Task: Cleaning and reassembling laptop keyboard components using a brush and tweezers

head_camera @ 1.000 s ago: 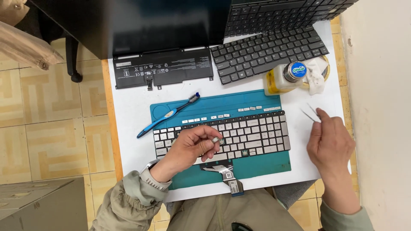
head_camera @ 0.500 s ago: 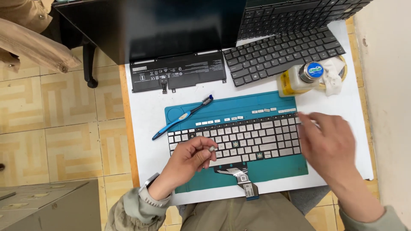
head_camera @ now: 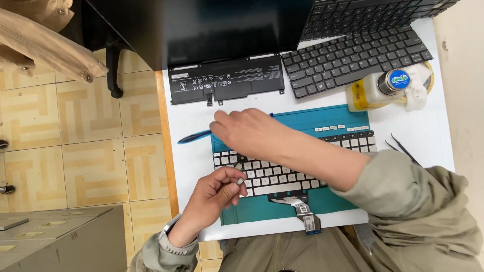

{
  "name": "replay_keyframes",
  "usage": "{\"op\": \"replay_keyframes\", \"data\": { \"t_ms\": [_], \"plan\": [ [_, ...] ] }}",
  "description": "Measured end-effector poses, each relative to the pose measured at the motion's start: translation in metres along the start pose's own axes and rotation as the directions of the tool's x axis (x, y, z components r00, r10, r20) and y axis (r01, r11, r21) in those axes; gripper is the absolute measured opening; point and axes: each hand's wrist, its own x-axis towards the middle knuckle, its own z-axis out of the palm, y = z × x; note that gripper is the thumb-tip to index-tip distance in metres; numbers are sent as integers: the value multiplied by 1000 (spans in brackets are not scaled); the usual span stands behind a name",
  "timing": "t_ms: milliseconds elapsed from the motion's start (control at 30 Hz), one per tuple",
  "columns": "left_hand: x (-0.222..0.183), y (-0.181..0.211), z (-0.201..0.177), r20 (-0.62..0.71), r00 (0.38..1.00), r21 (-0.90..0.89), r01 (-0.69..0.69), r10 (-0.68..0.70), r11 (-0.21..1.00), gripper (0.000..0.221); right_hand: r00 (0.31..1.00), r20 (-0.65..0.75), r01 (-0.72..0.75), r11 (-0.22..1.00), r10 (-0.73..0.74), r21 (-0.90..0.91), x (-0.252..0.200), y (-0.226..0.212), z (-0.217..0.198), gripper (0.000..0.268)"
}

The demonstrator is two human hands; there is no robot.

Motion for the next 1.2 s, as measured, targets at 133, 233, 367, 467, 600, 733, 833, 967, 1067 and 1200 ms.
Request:
{"op": "replay_keyframes", "data": {
  "t_ms": [133, 233, 367, 467, 600, 733, 833, 967, 1067, 1200],
  "plan": [
    [26, 8, -4, -12, 998, -32, -65, 65, 997, 19, 952, -285, -32, 960, 114, 280, -49, 18, -102, 15],
    [50, 33, 3, 40, 993, -12, -108, 108, 994, 17, 827, -470, -63, 882, 307, 466, -109, 12, -128, 6],
    [79, 51, 13, 38, 991, -69, -122, 125, 990, 16, 724, -437, -109, 715, 533, 691, -172, 11, -103, 19],
    [94, 60, 22, 24, 995, -16, -95, 96, 995, 18, 775, -302, 75, 392, 556, 917, -209, 21, -74, 9],
    [108, 59, 29, 39, 998, -40, -51, 53, 998, 17, 894, -76, 208, -258, 443, 944, -225, 28, -68, 60],
    [113, 59, 34, 5, 1000, -1, 20, -20, 1000, 15, 824, -14, 94, -113, 566, 989, -227, 31, -36, 21],
    [112, 56, 31, 17, 1000, -35, -7, 8, 999, 16, 768, 1, -52, 61, 640, 997, -222, 38, -16, 9],
    [111, 50, 25, 29, 999, -38, -33, 34, 999, 17, 715, 172, -324, 103, 678, 940, -216, 43, -23, 37],
    [111, 47, 22, -29, 994, -82, -105, 103, 991, 18, 714, 28, -551, 536, 700, 640, -220, 52, -15, 33],
    [109, 43, 25, -26, 993, -99, -115, 113, 988, 20, 841, 17, -440, 667, 540, 600, -209, 45, -9, 30]
  ]
}}
